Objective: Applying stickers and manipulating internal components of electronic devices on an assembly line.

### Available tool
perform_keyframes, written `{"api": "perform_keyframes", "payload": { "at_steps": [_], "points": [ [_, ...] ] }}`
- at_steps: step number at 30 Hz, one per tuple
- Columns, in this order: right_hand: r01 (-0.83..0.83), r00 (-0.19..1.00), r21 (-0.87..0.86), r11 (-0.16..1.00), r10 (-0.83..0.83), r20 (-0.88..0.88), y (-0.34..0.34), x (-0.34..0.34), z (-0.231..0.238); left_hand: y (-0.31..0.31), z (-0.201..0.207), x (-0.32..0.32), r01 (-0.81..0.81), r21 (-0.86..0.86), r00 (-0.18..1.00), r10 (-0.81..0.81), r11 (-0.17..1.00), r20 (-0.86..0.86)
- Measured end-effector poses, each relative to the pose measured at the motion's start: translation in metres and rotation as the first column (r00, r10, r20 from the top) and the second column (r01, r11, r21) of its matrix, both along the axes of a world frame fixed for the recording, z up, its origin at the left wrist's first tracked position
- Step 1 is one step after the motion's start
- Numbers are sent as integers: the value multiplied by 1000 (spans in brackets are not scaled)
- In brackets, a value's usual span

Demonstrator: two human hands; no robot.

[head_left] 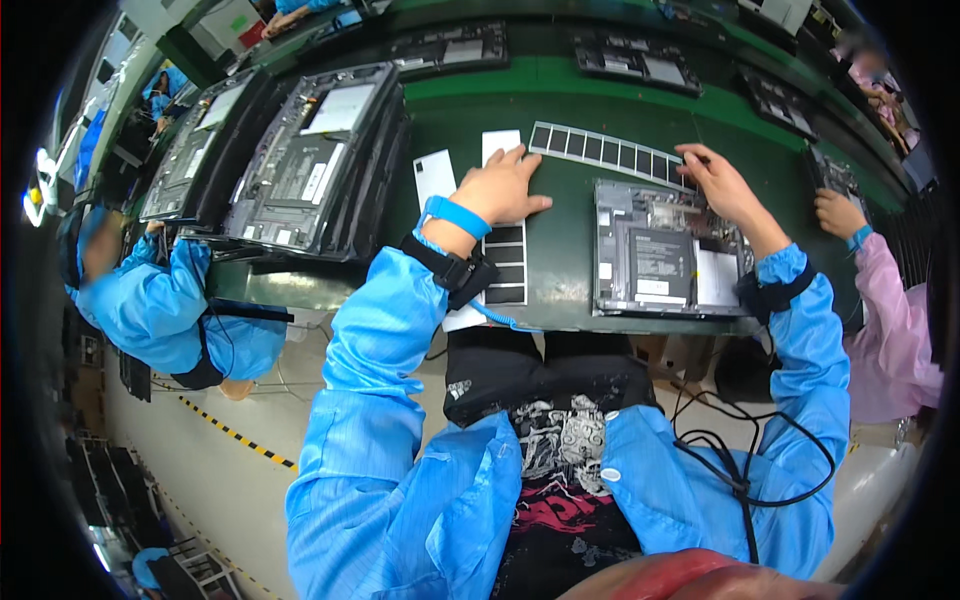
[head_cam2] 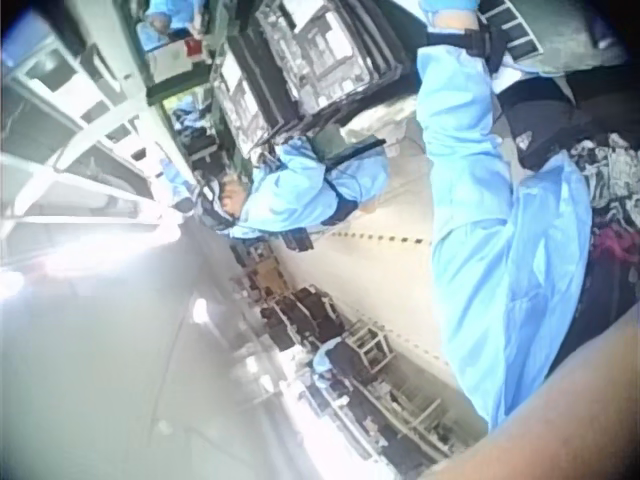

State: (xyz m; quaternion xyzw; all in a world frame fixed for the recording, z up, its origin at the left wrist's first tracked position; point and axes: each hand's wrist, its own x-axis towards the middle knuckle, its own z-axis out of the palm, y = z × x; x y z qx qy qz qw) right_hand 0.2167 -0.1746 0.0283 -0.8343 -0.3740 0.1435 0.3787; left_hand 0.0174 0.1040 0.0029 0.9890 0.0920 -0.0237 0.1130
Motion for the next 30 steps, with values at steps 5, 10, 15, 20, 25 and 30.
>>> {"api": "perform_keyframes", "payload": {
  "at_steps": [5,10,15,20,25,30],
  "points": [
    [-33,993,-242,970,59,99,11,-14,7,-8,-7,7,-53,167,981,20,985,195],
    [-21,994,-262,965,49,102,4,-5,0,-12,-11,17,25,114,990,-40,993,132],
    [-154,969,-121,981,174,175,11,20,-4,-25,-3,9,265,-46,958,-258,963,128],
    [19,985,65,998,-30,168,53,-2,44,-18,-12,8,177,28,966,-180,984,188],
    [-58,942,200,978,120,-314,114,-31,19,-21,-9,9,144,68,982,-151,987,111],
    [62,920,318,946,69,-385,130,-38,-12,-21,-9,9,142,98,983,-152,985,102]
  ]
}}
